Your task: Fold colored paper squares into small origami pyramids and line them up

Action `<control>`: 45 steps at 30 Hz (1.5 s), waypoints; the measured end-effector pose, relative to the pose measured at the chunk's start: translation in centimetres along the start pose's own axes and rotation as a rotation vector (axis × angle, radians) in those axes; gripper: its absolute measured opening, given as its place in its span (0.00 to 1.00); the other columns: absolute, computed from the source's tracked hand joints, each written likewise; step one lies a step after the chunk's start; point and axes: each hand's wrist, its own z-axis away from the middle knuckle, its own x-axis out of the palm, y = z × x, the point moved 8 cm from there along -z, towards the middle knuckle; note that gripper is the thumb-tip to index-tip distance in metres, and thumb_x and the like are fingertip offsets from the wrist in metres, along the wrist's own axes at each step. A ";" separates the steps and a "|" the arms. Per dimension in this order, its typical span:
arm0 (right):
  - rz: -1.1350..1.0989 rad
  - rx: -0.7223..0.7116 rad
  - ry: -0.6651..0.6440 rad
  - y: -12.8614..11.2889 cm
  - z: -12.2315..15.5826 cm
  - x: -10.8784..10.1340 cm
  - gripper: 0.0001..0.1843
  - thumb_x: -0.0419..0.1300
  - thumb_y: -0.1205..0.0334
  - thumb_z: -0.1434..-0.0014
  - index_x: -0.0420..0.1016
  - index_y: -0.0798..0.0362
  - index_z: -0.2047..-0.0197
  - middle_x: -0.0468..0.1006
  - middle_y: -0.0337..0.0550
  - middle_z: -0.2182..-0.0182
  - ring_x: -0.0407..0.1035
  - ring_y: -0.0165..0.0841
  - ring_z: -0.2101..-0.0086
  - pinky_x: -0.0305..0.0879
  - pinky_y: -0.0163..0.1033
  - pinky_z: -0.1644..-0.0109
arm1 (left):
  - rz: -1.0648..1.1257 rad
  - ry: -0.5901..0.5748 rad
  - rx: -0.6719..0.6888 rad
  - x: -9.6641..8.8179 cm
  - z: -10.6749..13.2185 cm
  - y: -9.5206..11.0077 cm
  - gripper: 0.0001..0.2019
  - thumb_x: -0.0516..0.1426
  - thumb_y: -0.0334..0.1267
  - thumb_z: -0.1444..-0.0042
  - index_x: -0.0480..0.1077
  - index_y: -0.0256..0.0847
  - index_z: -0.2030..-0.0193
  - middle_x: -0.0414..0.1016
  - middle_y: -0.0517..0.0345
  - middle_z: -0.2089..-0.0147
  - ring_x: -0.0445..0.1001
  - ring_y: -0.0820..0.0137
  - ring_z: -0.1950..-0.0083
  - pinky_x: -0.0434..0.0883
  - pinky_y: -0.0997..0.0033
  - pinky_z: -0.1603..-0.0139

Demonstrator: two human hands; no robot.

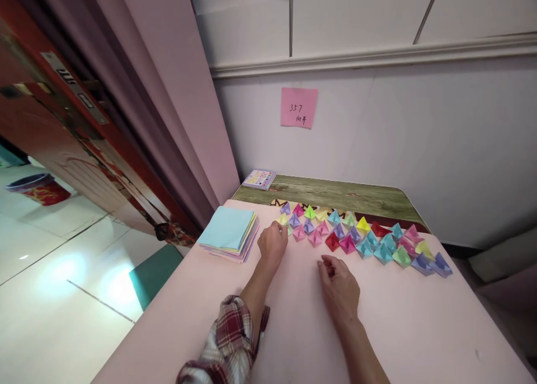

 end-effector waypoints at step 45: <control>-0.349 0.027 -0.069 4.1 7.5 -4.5 0.24 0.59 0.42 0.46 0.80 0.53 0.59 0.80 0.43 0.71 0.72 0.36 0.72 0.69 0.36 0.68 | 0.389 -0.131 0.100 -7.9 -0.4 -14.8 0.25 0.69 0.49 0.67 0.75 0.39 0.61 0.72 0.58 0.63 0.70 0.65 0.60 0.66 0.71 0.62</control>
